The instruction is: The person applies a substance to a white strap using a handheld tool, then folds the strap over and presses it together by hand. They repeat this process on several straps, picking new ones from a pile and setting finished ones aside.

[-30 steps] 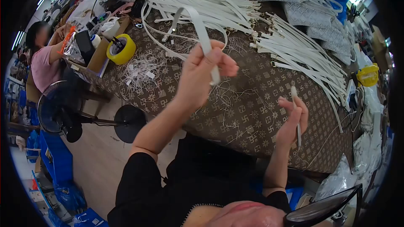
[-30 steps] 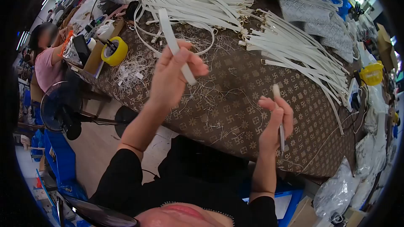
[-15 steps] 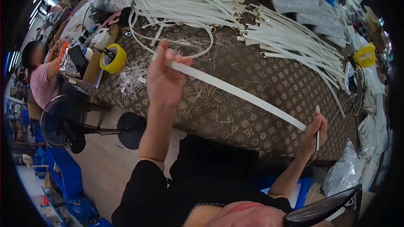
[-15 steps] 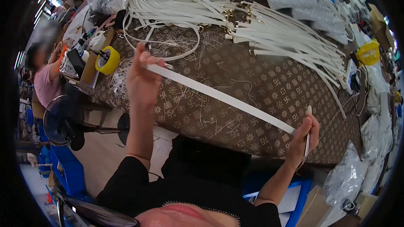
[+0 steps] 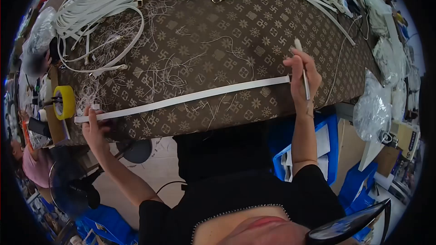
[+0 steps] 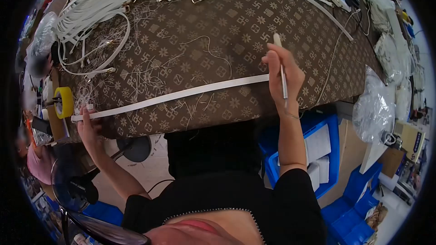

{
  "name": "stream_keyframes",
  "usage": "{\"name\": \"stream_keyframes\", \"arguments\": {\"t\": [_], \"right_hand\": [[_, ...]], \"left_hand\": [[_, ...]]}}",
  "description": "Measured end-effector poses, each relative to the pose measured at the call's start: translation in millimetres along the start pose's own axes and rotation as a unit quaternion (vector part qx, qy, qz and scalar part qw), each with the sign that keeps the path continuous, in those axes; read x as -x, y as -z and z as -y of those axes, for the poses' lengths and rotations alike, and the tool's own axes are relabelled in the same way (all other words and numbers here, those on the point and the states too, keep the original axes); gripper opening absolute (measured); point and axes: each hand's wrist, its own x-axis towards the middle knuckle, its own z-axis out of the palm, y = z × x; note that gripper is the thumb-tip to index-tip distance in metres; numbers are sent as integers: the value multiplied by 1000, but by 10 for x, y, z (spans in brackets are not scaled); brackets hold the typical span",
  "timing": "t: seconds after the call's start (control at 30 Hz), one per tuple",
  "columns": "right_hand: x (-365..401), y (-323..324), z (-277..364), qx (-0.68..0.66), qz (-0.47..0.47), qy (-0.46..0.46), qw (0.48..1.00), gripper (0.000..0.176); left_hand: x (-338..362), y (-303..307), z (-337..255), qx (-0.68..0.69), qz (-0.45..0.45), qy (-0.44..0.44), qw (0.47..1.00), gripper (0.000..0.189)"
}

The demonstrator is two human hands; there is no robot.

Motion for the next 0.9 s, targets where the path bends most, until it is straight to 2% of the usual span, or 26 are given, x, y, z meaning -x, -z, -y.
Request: {"name": "stream_keyframes", "arguments": {"t": [0.03, 0.07, 0.1, 0.13, 0.17, 0.23, 0.27, 0.3, 0.33, 0.4, 0.47, 0.6, 0.73, 0.8, 0.9], "right_hand": [[17, 94, 0, -25, -1, -55, 998, 21], [49, 177, 11, -20, -1, -63, 998, 21], [67, 250, 24, -46, -12, -79, 996, 26], [81, 300, 24, -72, -22, -95, 993, 30], [81, 323, 4, -65, -16, -62, 996, 38], [118, 360, -47, -88, -15, -58, 994, 41], [136, 371, -63, -117, -14, -49, 992, 43], [146, 377, -70, -117, -12, -51, 992, 43], [154, 370, -73, -153, -1, -56, 987, 42], [188, 297, -42, -209, 21, -65, 976, 41], [215, 267, 11, -223, 34, -58, 973, 42], [292, 139, 67, -251, 59, -69, 964, 42], [342, -173, 275, -269, 132, -88, 950, 40], [339, -263, 271, -274, 149, -102, 945, 41], [360, -286, 150, -264, 163, -122, 943, 41]], "left_hand": [[-78, 140, -33, -170, -15, 64, 983, 40], [-47, 202, 4, -176, -8, 67, 982, 40], [135, 74, -221, -365, -55, 38, 929, 36], [256, -9, -337, -540, -100, 5, 836, 33], [307, -11, -309, -543, -93, 5, 835, 33], [415, -34, -290, -366, -116, -114, 916, 23], [446, -105, -277, -369, -114, -112, 916, 23], [505, -308, -333, -387, -23, -264, 883, 23], [563, -507, -386, -393, 67, -408, 822, 24], [659, -754, -462, -418, 169, -386, 805, 27], [655, -958, -383, -388, 227, -403, 797, 23], [852, -1376, -375, -348, 224, -462, 784, 15], [1307, -1870, -229, -195, 286, -506, 790, 23], [1305, -1762, -278, -188, 260, -510, 798, 28], [1024, -1083, -362, -267, 247, -461, 809, 34]]}}
